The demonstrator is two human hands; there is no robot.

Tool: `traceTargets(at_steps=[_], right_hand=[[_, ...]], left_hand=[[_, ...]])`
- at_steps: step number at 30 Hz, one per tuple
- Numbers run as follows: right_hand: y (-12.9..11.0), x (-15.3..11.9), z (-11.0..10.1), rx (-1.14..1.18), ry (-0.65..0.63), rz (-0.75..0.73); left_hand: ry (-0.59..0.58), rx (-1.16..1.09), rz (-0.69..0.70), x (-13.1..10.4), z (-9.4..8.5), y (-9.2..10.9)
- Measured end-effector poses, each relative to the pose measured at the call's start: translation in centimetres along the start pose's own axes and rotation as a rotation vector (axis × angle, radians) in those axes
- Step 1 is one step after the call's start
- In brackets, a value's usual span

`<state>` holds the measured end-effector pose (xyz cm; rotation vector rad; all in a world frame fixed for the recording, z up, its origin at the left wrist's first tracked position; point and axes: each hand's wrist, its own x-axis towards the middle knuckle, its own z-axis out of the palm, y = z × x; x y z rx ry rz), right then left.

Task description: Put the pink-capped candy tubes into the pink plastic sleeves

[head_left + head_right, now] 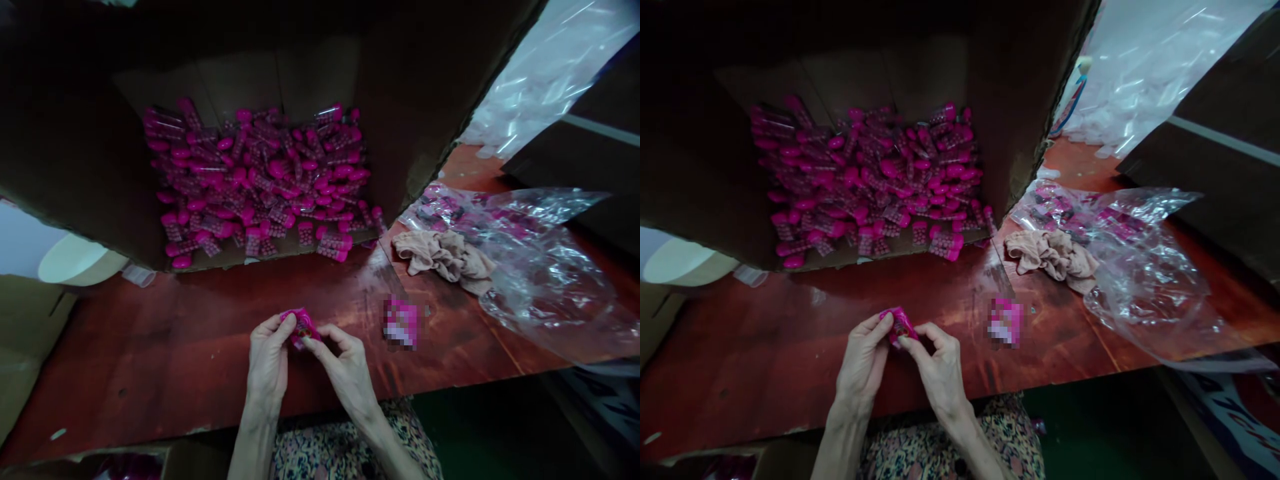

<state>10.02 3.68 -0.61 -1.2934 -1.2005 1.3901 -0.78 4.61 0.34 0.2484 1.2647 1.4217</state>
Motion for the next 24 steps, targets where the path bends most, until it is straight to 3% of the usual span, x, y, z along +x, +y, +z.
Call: traceTargets(at_steps=[10, 15, 18, 21, 24], right_hand=[[1.3, 0.9, -0.3, -0.118, 0.046, -0.109], [0.7, 1.4, -0.3, -0.296, -0.037, -0.185], [-0.3, 2.5, -1.1, -0.468, -0.07, -0.223], [-1.7, 5.4, -2.5, -0.57, 0.025, -0.237], [-2.7, 9.7, -3.3, -0.722, 0.289, -0.238]], left_hand=[[-0.157, 0.003, -0.048, 0.0, -1.1, -0.3], [-0.032, -0.01, 0.032, 0.3, -0.9, -0.3], [0.054, -0.117, 0.006, 0.8, -1.4, -0.1], [0.161, -0.223, -0.019, 1.4, -2.3, 0.4], [0.22, -0.275, -0.042, 1.8, -2.7, 0.8]])
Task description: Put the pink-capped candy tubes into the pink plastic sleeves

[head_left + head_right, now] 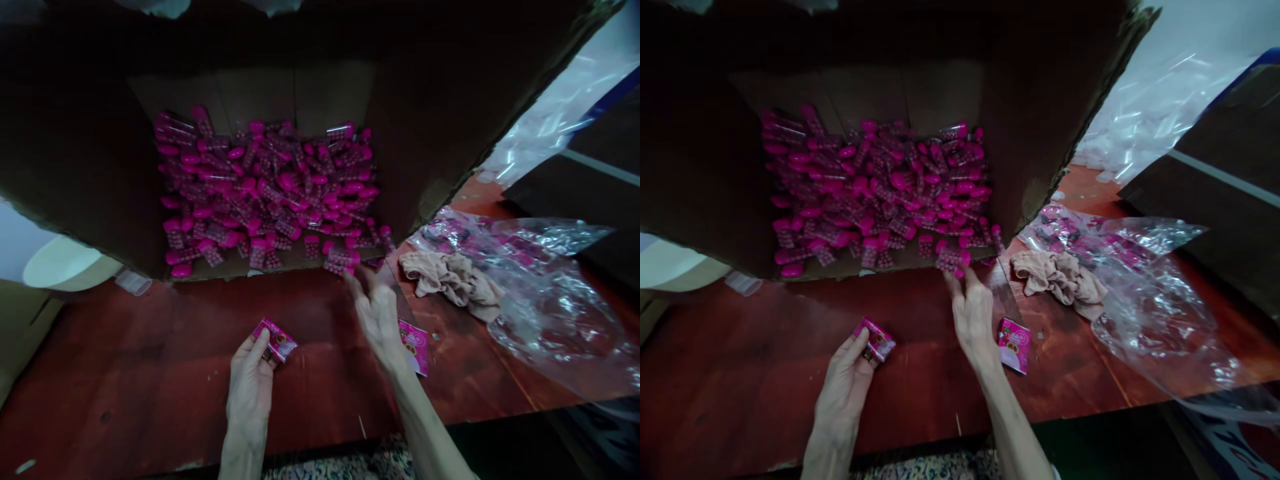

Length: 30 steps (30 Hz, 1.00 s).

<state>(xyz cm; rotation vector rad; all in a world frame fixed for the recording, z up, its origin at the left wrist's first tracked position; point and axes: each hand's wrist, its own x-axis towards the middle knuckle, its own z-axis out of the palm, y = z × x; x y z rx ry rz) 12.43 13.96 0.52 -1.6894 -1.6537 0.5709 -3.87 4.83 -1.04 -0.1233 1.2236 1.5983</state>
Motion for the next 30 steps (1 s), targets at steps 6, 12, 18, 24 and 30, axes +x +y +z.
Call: traceTargets(at_steps=[6, 12, 18, 24, 30], right_hand=[[-0.2, 3.5, 3.5, -0.201, 0.066, -0.033], [0.2, -0.8, 4.1, -0.236, 0.017, -0.174], [-0.3, -3.7, 3.8, -0.27, -0.001, -0.228], [-0.7, -4.5, 3.8, -0.359, -0.06, -0.232], [-0.6, -6.3, 2.6, 0.016, -0.097, -0.117]], left_hand=[[-0.018, -0.046, -0.066, -0.1, 0.2, -0.1], [-0.001, -0.09, -0.045, 0.2, -0.2, -0.1], [-0.033, -0.08, -0.053, 0.1, 0.0, -0.1], [-0.007, -0.11, -0.036, -0.2, 0.7, 0.5], [-0.021, -0.148, 0.006, 0.1, 0.6, 1.1]])
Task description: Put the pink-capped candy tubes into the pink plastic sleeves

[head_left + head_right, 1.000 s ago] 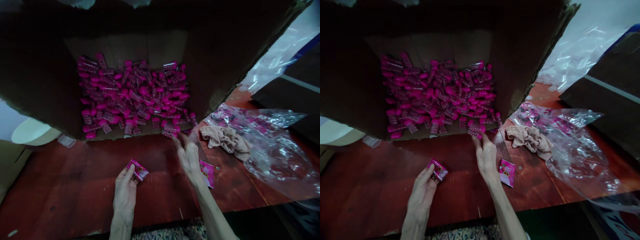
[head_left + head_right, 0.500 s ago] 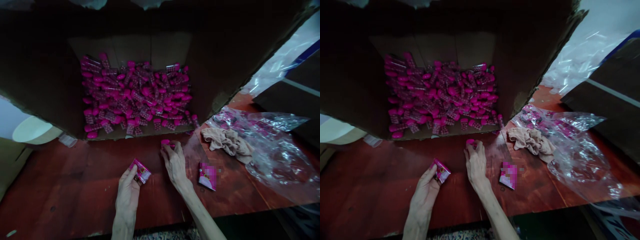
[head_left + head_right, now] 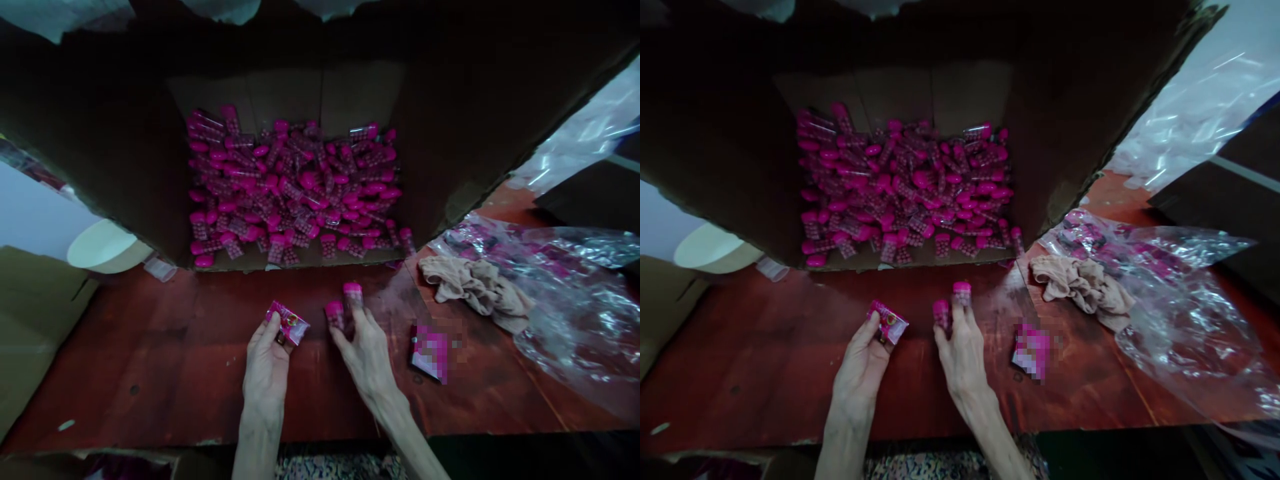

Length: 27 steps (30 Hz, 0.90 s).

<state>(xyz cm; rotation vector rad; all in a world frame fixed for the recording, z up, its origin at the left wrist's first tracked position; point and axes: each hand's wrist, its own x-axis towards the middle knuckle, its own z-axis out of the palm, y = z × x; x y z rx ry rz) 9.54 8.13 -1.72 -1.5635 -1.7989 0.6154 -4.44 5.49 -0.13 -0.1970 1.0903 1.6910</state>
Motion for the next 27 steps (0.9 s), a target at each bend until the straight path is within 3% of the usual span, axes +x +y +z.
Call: traceTargets(at_steps=[4, 7, 18, 27], right_hand=[[-1.6, -2.5, -0.8, 0.354, -0.068, 0.14], [-2.7, -3.9, -0.6, 0.492, -0.067, 0.133], [-2.4, -4.7, 0.0, 0.385, 0.064, 0.01], [-2.3, -4.7, 0.0, 0.391, 0.07, 0.05]], left_hand=[[0.006, -0.019, 0.004, 0.1, 0.2, -0.1], [0.016, -0.025, -0.015, -0.1, 0.7, -0.4], [0.034, -0.016, -0.012, -0.1, 1.0, -0.8], [0.057, -0.022, -0.018, -0.3, 1.3, -1.3]])
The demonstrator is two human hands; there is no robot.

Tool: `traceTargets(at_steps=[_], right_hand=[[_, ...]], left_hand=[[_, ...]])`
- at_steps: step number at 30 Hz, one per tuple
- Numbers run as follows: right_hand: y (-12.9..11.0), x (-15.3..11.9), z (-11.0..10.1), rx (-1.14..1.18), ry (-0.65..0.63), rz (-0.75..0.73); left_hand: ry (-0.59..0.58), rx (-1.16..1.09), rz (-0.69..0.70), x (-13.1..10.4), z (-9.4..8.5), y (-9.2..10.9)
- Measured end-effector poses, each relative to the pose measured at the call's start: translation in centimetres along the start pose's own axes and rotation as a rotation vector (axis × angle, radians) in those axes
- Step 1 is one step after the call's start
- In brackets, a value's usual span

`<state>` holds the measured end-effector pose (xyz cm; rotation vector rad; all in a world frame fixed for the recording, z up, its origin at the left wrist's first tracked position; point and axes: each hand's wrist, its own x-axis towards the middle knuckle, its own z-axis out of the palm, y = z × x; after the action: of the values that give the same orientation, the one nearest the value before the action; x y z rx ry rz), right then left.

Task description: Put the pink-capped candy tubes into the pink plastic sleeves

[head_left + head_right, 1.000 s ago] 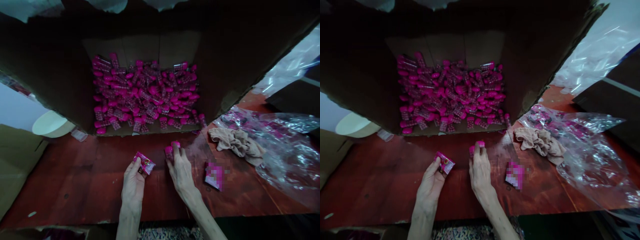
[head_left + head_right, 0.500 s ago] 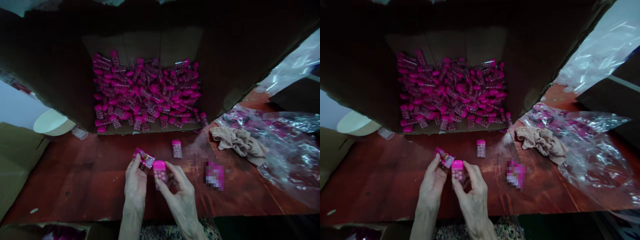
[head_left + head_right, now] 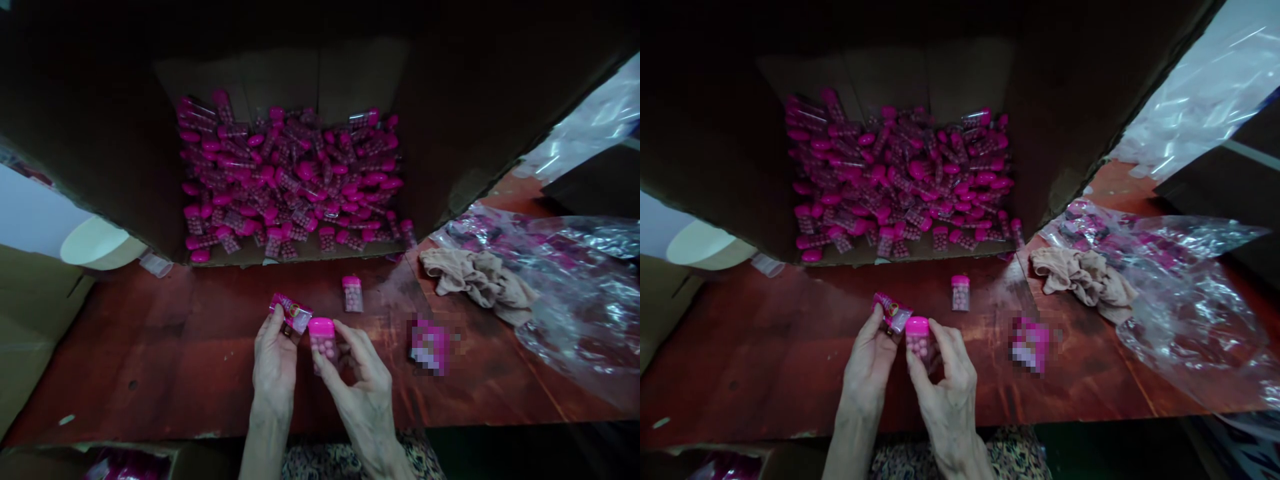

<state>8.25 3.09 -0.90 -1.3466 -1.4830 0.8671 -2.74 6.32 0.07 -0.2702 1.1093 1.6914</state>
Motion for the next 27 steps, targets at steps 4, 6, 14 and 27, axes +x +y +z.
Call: traceTargets(at_steps=[4, 6, 14, 27], right_hand=[[0.0, 0.1, 0.0, 0.005, 0.037, 0.055], [0.1, 0.2, 0.0, 0.02, 0.03, 0.076], [0.0, -0.1, -0.1, -0.002, 0.005, 0.011], [0.9, 0.1, -0.8, 0.097, -0.031, 0.155]], left_hand=[[-0.002, -0.028, 0.0, 0.0, 0.0, -0.3], [-0.015, -0.022, -0.002, 0.0, -0.1, -0.5], [-0.069, 0.044, 0.064, -0.5, -0.1, -1.2], [-0.3, 0.299, 0.114, -1.2, -0.1, -1.9]])
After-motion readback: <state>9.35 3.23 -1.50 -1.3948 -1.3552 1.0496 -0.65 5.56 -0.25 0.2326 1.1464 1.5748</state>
